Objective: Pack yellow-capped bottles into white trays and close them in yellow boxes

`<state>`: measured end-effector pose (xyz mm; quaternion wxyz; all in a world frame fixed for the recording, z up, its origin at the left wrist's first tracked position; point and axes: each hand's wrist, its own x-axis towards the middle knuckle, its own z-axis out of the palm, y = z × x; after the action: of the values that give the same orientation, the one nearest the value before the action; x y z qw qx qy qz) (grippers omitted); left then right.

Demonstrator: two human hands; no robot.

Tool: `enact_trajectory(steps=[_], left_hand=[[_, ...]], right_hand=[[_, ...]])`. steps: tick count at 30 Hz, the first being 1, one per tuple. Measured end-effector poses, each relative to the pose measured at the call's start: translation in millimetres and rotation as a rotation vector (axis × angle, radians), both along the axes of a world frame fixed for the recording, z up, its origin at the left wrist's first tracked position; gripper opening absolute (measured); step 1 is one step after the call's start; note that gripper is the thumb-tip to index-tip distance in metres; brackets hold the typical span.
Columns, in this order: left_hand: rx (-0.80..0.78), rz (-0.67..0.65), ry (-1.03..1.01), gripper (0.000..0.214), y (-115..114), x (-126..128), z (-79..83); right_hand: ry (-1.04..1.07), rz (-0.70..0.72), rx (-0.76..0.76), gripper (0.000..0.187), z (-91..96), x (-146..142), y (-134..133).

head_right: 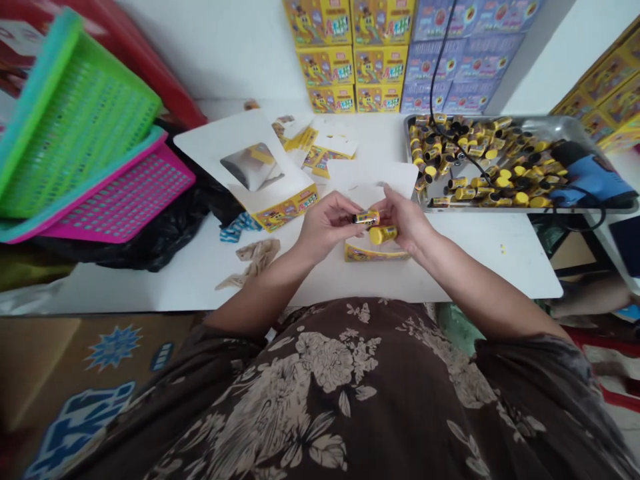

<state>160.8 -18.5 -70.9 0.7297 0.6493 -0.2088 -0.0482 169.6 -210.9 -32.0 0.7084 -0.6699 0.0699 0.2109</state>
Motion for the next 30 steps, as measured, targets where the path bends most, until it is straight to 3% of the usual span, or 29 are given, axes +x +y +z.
enact_trajectory(steps=[3, 6, 10, 14, 17, 19, 22, 27, 30], left_hand=[[0.037, 0.099, -0.067, 0.041, -1.4, -3.1, -7.1], [0.277, 0.202, -0.278, 0.026, 2.8, -2.9, -3.6], [0.608, 0.088, -0.497, 0.031, 11.8, 4.5, 10.9], [0.662, 0.089, -0.511, 0.035, 16.8, 13.6, 17.1], [0.655, 0.121, -0.459, 0.026, 18.8, 16.7, 13.7], [0.731, 0.115, -0.456, 0.022, 19.7, 17.6, 10.9], [0.956, 0.15, -0.474, 0.021, 20.2, 18.1, 10.6], [1.204, 0.155, -0.45, 0.028, 15.2, 15.9, 19.1], [1.281, 0.122, -0.462, 0.023, 10.1, 16.2, 21.8]], right_hand=[[0.137, 0.06, 0.06, 0.046, 7.4, -8.0, 9.6], [0.069, 0.05, -0.019, 0.041, 9.3, -12.4, 9.5], [-0.088, 0.066, -0.085, 0.049, 5.8, -8.2, 3.8], [-0.065, 0.127, -0.003, 0.054, 4.9, -0.1, -6.8], [-0.033, 0.235, -0.02, 0.055, -0.8, 4.6, -14.9], [-0.094, 0.258, -0.066, 0.056, -8.5, 7.2, -16.3], [-0.269, 0.274, -0.314, 0.053, -19.2, 11.3, -11.5], [-0.408, 0.438, -1.07, 0.027, -20.7, 14.0, 6.7], [-0.43, 0.576, -1.263, 0.025, -15.8, 12.2, 18.7]])
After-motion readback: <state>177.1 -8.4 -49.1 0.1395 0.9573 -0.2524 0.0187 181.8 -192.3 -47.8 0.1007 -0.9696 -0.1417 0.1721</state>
